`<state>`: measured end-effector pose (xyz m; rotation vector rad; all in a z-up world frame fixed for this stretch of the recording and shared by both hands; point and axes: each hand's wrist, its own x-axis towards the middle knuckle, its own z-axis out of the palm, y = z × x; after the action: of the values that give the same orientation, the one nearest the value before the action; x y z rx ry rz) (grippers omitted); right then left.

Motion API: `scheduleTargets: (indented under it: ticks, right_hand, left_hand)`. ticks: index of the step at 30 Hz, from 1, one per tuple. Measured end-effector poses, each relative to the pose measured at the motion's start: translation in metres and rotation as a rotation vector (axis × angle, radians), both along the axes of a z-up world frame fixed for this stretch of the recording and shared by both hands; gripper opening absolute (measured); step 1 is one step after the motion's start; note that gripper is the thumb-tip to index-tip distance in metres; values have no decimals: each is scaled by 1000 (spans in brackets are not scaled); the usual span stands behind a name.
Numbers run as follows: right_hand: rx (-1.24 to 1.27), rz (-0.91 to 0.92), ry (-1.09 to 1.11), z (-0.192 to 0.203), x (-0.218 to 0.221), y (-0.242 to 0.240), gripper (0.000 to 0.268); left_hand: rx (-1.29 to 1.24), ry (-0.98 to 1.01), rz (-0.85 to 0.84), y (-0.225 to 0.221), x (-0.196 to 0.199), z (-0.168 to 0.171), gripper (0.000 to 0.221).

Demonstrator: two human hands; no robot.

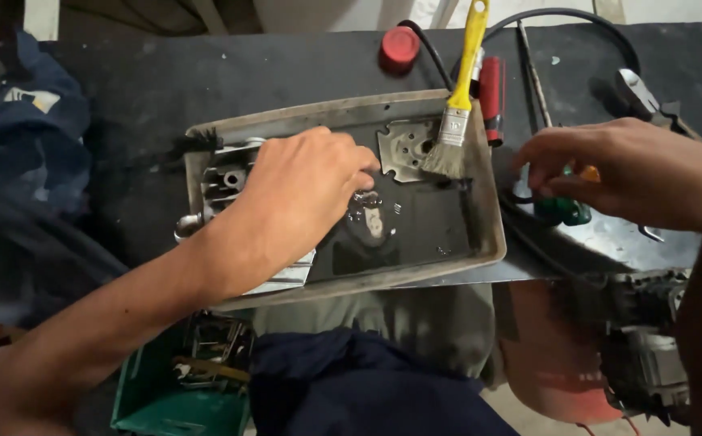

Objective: Cleaning various metal engine components using a brush and solvent in a metal tray on a workbench.

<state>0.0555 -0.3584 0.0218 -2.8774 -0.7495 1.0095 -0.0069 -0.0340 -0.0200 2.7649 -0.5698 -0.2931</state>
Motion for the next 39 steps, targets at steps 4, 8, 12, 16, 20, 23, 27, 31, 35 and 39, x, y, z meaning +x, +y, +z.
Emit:
scheduleTargets:
  ticks: [4,8,12,16,20,23,27,31,35,39]
  right_hand:
    - [-62,69,-64,-2,-3,10,41]
    - [191,48,-303,5,-6,26,31]
    - [471,-316,-353,16,-14,68,26]
    - [491,-253,-480,-4,-8,90,40]
    - [355,-271,-557,-12,-11,99,69]
    - [386,-284,-562,-12,-10,102,84]
    - [578,-353,-474,-14,-7,100,81]
    - [716,-334,-418,-18,-5,95,78]
    - [917,-276,-423,-18,-7,88,65]
    - [1017,-236,-344,-20,-6,82,51]
  left_hand:
    - [-50,-343,-173,18,-15,-6,19]
    - [92,-319,-356,22,-35,2,26]
    - [256,-505,-377,18,-34,-1,18]
    - [172,-351,-449,11,-24,-9,63]
    - [358,-412,-490,5,-24,-7,39]
    - [365,-374,-478,6,-21,-3,30]
    - [404,-393,-490,8,-20,-1,31]
    - [414,-408,-501,9,-18,-1,24]
    - [472,-413,-596,9,-16,0,10]
    - [550,-533,-658,8,-13,11,17]
